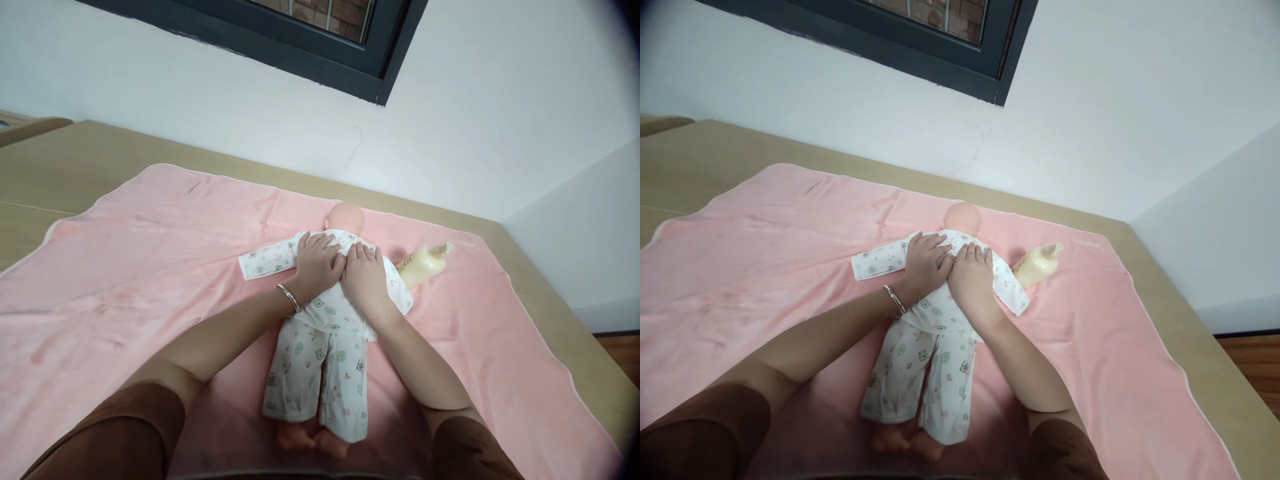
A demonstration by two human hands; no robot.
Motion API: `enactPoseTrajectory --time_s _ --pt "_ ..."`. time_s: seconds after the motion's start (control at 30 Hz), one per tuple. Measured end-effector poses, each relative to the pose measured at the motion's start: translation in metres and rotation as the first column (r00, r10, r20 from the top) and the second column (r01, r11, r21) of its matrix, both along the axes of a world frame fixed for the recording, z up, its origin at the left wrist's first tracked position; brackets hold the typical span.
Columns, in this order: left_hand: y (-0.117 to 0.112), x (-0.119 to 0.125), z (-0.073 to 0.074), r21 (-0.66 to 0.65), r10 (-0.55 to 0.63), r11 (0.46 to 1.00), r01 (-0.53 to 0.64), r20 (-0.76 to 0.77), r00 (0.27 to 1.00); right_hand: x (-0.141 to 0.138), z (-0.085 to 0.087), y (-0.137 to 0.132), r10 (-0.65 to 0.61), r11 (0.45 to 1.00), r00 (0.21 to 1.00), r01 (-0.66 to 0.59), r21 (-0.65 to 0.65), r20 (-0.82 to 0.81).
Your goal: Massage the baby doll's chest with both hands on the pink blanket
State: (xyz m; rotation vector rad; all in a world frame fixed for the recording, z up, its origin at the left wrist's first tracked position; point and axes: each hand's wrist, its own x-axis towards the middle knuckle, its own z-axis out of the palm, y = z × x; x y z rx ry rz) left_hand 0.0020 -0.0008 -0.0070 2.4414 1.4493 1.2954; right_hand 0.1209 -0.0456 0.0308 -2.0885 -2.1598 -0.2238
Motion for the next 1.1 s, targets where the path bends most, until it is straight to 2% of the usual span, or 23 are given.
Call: enactPoseTrajectory --time_s 0.17,0.37,0.8,1.1 --pt "0.0 0.001 0.003 -0.082 0.023 0.996 -0.022 0.016 1.0 0.005 0.001 0.006 0.026 1.0 0.996 -0.025 0.012 -0.091" --pt "0.001 0.003 0.005 -0.157 0.045 0.986 -0.05 -0.036 0.998 0.01 0.002 0.013 -0.01 0.999 0.98 0.002 -0.04 -0.201" --pt "0.006 0.005 0.0 -0.224 0.053 0.972 -0.066 -0.065 0.997 0.009 0.0 0.014 -0.021 0.999 0.979 0.014 -0.034 -0.204" --pt "0.005 0.006 0.005 -0.249 0.085 0.964 -0.09 -0.033 0.996 0.009 -0.001 0.013 -0.035 0.999 0.976 0.032 -0.015 -0.215"
